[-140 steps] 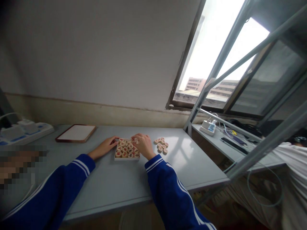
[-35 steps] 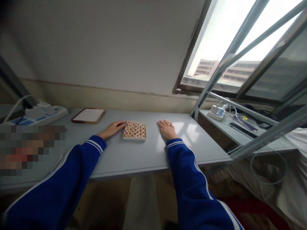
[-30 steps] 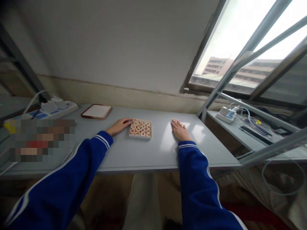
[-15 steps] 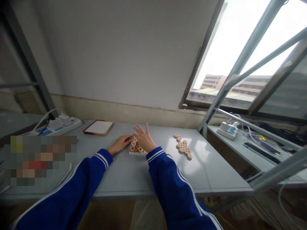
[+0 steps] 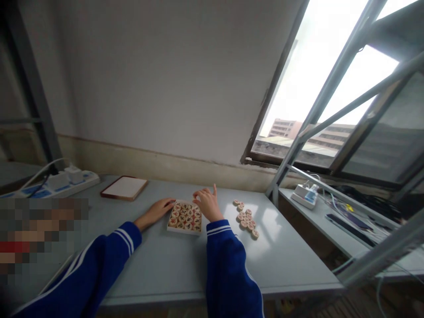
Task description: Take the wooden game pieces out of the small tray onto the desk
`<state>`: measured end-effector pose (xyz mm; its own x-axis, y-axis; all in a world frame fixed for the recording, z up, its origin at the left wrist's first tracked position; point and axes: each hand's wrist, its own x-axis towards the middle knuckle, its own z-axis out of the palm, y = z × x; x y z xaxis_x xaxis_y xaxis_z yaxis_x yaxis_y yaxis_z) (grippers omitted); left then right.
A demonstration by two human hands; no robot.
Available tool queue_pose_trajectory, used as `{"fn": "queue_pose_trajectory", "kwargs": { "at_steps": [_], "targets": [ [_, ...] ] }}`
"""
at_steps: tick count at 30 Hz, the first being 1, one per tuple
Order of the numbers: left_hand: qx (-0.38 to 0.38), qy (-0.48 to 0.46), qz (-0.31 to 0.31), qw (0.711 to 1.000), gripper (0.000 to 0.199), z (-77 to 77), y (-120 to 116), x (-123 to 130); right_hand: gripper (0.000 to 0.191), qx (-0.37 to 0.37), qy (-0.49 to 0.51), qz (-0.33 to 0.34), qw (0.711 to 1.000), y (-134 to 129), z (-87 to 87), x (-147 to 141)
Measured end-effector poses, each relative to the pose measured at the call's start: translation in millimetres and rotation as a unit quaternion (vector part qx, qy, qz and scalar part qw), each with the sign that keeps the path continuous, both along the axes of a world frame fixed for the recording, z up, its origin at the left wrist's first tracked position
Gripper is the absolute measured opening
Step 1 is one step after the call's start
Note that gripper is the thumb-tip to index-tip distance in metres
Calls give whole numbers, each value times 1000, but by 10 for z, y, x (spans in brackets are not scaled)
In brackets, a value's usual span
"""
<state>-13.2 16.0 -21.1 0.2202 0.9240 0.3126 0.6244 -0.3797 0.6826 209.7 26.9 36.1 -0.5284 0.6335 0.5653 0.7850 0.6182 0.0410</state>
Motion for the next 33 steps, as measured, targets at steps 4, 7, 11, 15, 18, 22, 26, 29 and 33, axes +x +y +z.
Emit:
{"fn": "queue_pose_trajectory", "kwargs": {
  "at_steps": [4, 7, 11, 15, 18, 22, 26, 29, 33],
  "targets": [
    [-8, 26, 24, 999, 35, 38, -8, 19, 15, 4, -2, -137, 991, 135, -133, 619],
    [-19, 32, 31, 999, 36, 64, -4, 25, 19, -6, -27, -214, 976, 195, -215, 1026],
    [-25, 35, 38, 998, 36, 79, 4, 29, 29, 0, -6, -224, 974, 126, -126, 976],
    [-20, 33, 34, 999, 36, 76, 2, 26, 30, -68, -32, -11, 997, -77, -34, 247],
    [2, 25, 23, 999, 37, 59, 8, 17, 32, -123, -80, 111, 983, -207, -61, -285],
    [1, 22, 13, 1000, 37, 37, 31, 3, 25, -109, -81, 98, 986, -250, -64, -521],
    [-23, 34, 29, 999, 38, 55, 31, 2, 18, -100, -45, 62, 992, -169, 1, -280],
    [-19, 34, 23, 999, 39, 75, 19, 6, 14, -84, -23, -14, 996, -96, 7, 164],
    [-16, 34, 22, 999, 39, 78, 17, 4, 8, -91, -62, -156, 982, -81, -59, 911]
  ]
}}
